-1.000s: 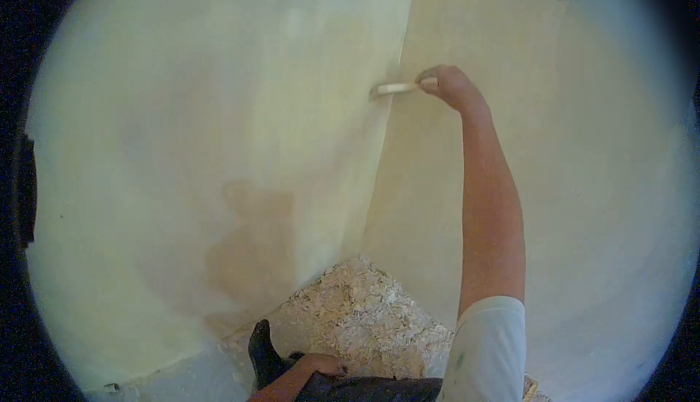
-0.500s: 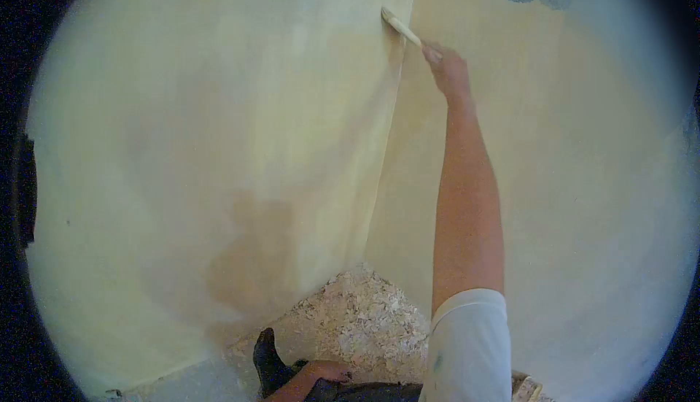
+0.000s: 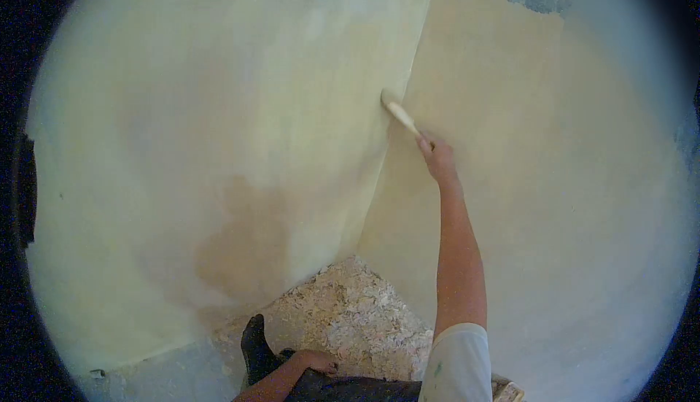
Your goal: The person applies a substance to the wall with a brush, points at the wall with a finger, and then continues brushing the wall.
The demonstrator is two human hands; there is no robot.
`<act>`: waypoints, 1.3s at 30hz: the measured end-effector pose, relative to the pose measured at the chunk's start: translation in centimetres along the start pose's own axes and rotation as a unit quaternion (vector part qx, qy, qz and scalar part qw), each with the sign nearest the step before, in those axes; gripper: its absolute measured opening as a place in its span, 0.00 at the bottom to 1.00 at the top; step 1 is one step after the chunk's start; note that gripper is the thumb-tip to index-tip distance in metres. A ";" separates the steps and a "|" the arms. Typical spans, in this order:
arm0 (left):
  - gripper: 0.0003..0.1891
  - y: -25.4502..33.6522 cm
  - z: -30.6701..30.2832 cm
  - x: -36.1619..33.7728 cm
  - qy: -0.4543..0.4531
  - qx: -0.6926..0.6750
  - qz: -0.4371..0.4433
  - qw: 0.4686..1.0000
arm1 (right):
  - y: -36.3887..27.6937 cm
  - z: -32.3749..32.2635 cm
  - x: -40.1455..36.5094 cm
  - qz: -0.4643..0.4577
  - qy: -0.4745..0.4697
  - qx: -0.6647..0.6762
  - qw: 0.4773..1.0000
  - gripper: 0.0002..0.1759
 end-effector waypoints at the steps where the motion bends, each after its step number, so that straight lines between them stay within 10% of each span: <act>1: 0.19 -0.3 0.0 -0.1 0.011 -0.042 -0.001 0.999 | 0.1 0.5 -1.2 -0.013 -0.020 0.004 1.000 0.20; 10: 0.20 0.2 -0.3 -0.8 -0.016 -0.020 -0.003 1.000 | 0.1 0.9 -0.6 0.027 -0.246 -0.140 0.959 0.17; 14: 0.19 -0.4 -0.3 -0.2 0.022 -0.003 0.001 1.000 | -1.0 -1.4 7.3 -0.119 -0.178 -0.144 0.966 0.17; 19: 0.19 2.1 -1.2 -2.1 0.069 0.008 0.042 0.997 | -6.3 -9.1 11.0 0.027 -0.110 -0.077 0.991 0.17; 27: 0.18 3.3 -1.6 -2.7 0.009 -0.005 0.027 1.000 | -9.8 -11.5 16.1 -0.078 0.131 -0.042 0.987 0.23; 37: 0.18 1.3 -1.0 -1.2 0.074 -0.008 0.039 0.997 | -3.3 -4.9 12.7 0.021 0.028 -0.057 0.998 0.20; 39: 0.18 0.7 -0.8 -0.8 0.056 0.015 0.018 0.998 | -3.3 -4.2 11.2 -0.089 -0.012 -0.051 0.995 0.21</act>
Point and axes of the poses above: each hand's wrist, its own x-axis towards the middle knuckle, its own z-axis out of the palm, y = z × x, the point moved 10 cm from there along x, towards the middle knuckle
